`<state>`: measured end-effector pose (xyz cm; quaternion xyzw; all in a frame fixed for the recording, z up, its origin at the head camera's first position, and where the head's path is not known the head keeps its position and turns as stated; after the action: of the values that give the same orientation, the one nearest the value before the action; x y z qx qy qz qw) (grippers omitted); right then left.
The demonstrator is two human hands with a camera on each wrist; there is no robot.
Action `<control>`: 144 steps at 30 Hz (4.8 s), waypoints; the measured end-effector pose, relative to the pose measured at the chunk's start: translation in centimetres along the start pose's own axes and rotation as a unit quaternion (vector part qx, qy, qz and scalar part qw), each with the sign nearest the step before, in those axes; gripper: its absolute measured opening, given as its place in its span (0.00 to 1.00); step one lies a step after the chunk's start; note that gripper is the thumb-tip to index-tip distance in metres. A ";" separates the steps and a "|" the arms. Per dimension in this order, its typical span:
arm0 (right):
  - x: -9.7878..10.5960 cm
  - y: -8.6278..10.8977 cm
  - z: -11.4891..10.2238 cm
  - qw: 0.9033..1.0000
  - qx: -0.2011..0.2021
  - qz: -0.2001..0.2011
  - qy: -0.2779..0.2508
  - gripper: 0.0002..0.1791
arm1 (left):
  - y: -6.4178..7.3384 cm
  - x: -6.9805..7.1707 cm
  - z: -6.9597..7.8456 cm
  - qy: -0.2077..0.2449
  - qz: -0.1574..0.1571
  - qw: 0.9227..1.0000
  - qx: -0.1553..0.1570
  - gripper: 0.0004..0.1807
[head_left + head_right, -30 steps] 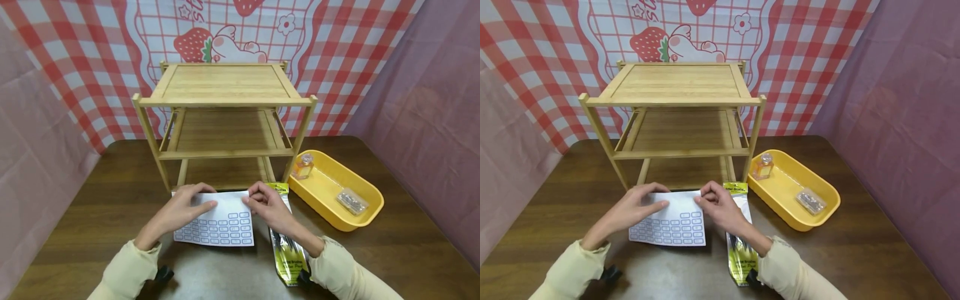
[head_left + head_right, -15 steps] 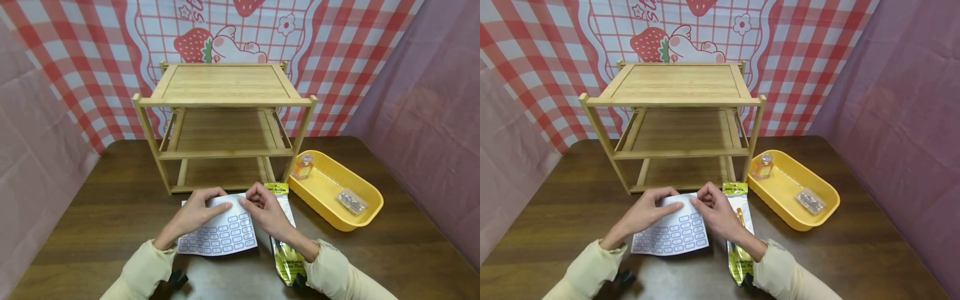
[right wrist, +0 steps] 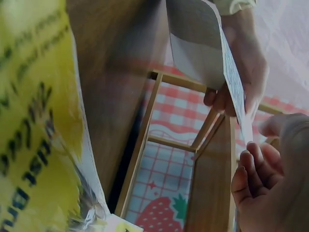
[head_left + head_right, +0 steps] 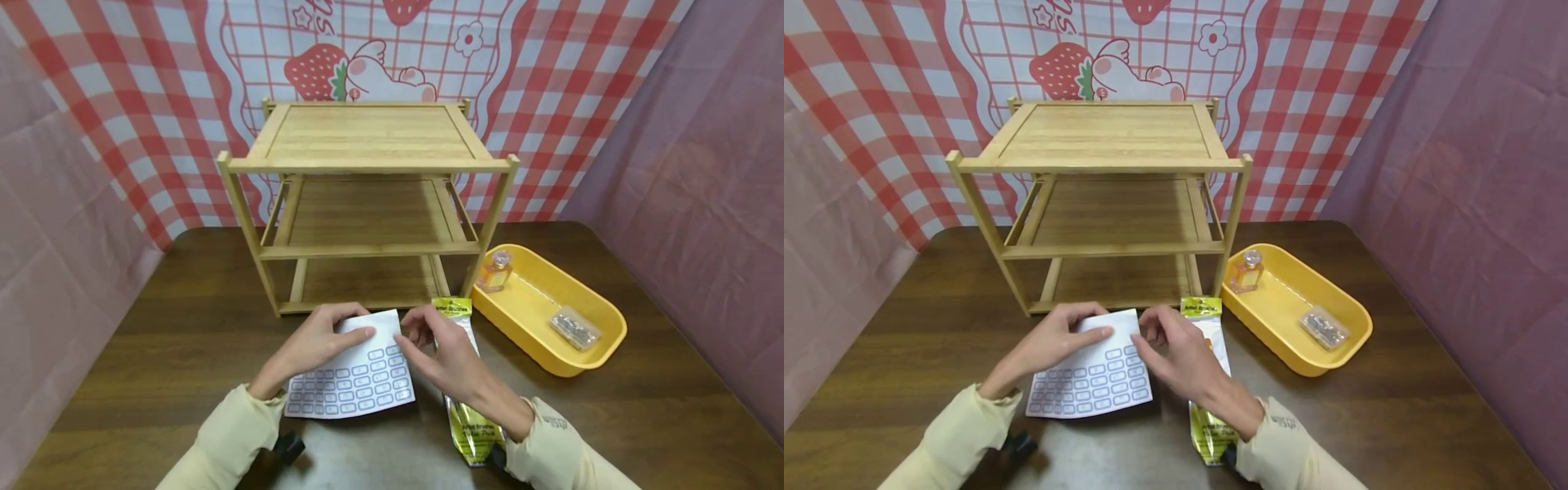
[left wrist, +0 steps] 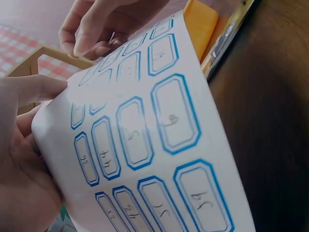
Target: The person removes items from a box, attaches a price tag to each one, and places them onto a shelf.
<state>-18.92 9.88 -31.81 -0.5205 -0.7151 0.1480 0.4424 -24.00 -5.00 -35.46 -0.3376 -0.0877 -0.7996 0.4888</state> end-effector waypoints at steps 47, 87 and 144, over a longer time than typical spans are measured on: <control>-3.0 1.3 -2.8 0.980 0.110 -0.045 0.158 0.10 | -0.4 -1.6 -0.6 0.156 -0.020 0.988 0.009 0.10; -3.5 1.9 -0.9 0.992 0.006 -0.077 0.097 0.07 | -0.5 -1.6 0.7 -0.099 -0.001 0.993 -0.070 0.05; 0.3 2.1 3.5 0.991 -0.134 -0.001 -0.019 0.07 | -1.1 -2.6 1.1 -0.066 0.039 0.994 -0.074 0.04</control>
<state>-20.43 11.92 -35.04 -0.5718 -0.7369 0.0605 0.3555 -23.63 -2.03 -36.03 -0.4285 -0.0472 -0.7603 0.4859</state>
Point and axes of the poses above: each hand's wrist, its own y-axis away from the middle knuckle, its own x-axis out of the back of the hand, z = x × y, the point moved 10 cm from there along -y, towards the middle knuckle, and after that the axes turned 11 degrees about -y, right-handed, at the moved point
